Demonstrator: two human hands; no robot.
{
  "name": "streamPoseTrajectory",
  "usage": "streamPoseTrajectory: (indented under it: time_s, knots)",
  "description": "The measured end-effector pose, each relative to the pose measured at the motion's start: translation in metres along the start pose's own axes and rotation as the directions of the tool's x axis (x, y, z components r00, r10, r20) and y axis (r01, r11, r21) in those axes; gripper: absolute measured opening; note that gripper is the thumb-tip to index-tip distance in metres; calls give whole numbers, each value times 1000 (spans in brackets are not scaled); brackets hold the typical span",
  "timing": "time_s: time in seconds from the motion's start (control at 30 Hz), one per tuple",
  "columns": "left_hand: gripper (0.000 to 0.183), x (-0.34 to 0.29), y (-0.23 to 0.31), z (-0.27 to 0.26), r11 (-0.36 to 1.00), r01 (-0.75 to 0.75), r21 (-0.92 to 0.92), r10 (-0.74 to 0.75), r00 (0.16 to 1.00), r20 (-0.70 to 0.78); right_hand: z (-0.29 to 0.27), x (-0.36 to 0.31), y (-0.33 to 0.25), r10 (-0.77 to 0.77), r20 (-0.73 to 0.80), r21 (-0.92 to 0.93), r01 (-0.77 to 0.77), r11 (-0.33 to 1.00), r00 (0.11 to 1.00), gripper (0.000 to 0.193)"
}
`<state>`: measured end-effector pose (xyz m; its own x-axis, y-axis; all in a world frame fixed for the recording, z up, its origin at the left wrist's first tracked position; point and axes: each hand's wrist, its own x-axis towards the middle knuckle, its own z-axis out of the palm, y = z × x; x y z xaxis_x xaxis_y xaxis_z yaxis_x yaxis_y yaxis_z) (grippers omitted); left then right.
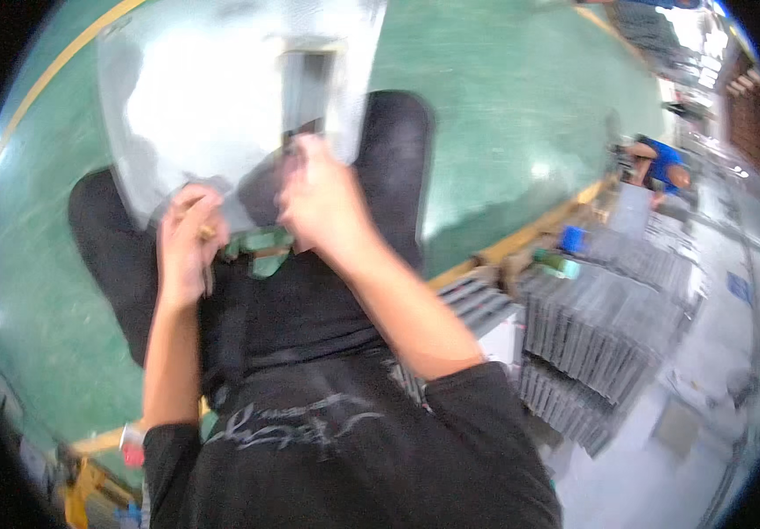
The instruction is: Sanding and refining a metal enclosure part using sandpaper and a scraper tool.
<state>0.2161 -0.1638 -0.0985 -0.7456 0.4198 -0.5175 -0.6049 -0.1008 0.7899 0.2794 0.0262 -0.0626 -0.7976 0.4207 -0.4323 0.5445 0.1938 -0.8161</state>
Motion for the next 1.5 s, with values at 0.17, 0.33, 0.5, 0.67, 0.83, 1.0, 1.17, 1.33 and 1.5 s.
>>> streamPoseTrajectory:
  time_s: [0.17, 0.33, 0.5, 0.67, 0.83, 1.0, 1.17, 1.33, 1.5]
  knots:
    - [13, -4, -14, -13, 999, -35, -20, 34, 998, -50, 22, 14, 13, -174, -139, -162, 151, 975, 975, 14]
    - [12, -4, -10, -12, 999, -37, 26, 36, 998, 42, 7, 2, -4, -125, -27, -100, 122, 987, 992, 9]
    - [10, 2, -18, -13, 997, -76, -33, 78, 994, 82, -9, 8, -17, 147, 141, 165, -170, 972, 979, 13]
    - [10, 3, -18, -12, 999, -47, -12, 48, 997, 67, 7, 9, 13, -119, 48, 121, 113, 986, 992, 23]
    - [9, 1, -15, -17, 999, -29, -15, 30, 998, 50, 9, -20, -11, 78, 136, 172, -101, 980, 988, 33]
    - [9, 5, -22, -16, 997, -61, -53, 65, 995, 78, 30, -16, 33, -233, -79, -135, 221, 966, 969, 44]
    - [9, -2, -8, -14, 1000, -18, -1, 18, 996, 85, 13, -9, 1, 18, 76, -42, -15, 999, 997, 41]
    - [10, 10, -31, -26, 993, -92, -67, 99, 990, 101, 16, -7, 18, -89, 68, 10, 89, 996, 994, 34]
    - [10, 8, -24, -21, 990, -132, -57, 137, 985, 103, 18, 3, 12, 16, 91, 156, -30, 987, 996, 33]
